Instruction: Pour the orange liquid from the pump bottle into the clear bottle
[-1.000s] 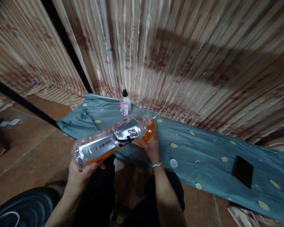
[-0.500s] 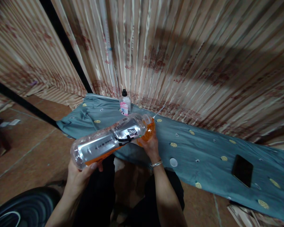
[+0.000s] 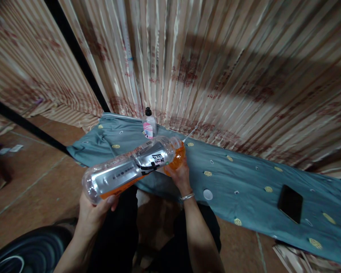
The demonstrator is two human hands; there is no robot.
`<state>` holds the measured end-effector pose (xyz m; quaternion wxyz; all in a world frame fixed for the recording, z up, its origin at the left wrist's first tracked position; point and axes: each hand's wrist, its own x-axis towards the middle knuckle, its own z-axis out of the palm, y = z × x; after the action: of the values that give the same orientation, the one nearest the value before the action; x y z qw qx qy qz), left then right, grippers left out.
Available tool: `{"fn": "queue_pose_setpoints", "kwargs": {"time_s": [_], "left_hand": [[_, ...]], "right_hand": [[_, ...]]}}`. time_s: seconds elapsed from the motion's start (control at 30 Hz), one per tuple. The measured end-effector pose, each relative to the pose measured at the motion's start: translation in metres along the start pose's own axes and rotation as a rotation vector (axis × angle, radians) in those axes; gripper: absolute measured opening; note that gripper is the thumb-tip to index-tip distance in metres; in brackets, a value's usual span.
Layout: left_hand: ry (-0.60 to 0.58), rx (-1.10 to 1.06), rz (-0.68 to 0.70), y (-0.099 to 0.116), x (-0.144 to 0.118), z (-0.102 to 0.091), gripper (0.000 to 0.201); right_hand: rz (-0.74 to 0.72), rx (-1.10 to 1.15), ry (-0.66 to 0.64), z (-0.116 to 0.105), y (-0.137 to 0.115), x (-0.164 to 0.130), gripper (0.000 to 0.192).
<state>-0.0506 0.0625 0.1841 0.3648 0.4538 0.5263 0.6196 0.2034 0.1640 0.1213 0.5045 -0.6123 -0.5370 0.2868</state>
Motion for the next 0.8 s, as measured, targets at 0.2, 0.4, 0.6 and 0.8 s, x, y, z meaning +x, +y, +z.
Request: {"fn": "queue_pose_setpoints", "kwargs": {"time_s": [0.2,0.4,0.6,0.8], "left_hand": [[0.027,-0.032,-0.008,0.007,-0.002,0.006,0.083],[0.029,-0.039,-0.025,0.01,-0.001,0.004,0.087],[0.035,-0.03,-0.034,0.014,0.002,0.001,0.085],[0.046,-0.012,-0.024,0.02,0.003,0.003,0.083]], "right_hand": [[0.011,-0.014,-0.004,0.001,0.005,0.001,0.09],[0.004,-0.007,0.003,0.002,0.005,0.001,0.087],[0.006,0.02,-0.022,0.0,0.006,0.0,0.094],[0.028,0.038,-0.016,0.001,0.008,0.001,0.097]]}}
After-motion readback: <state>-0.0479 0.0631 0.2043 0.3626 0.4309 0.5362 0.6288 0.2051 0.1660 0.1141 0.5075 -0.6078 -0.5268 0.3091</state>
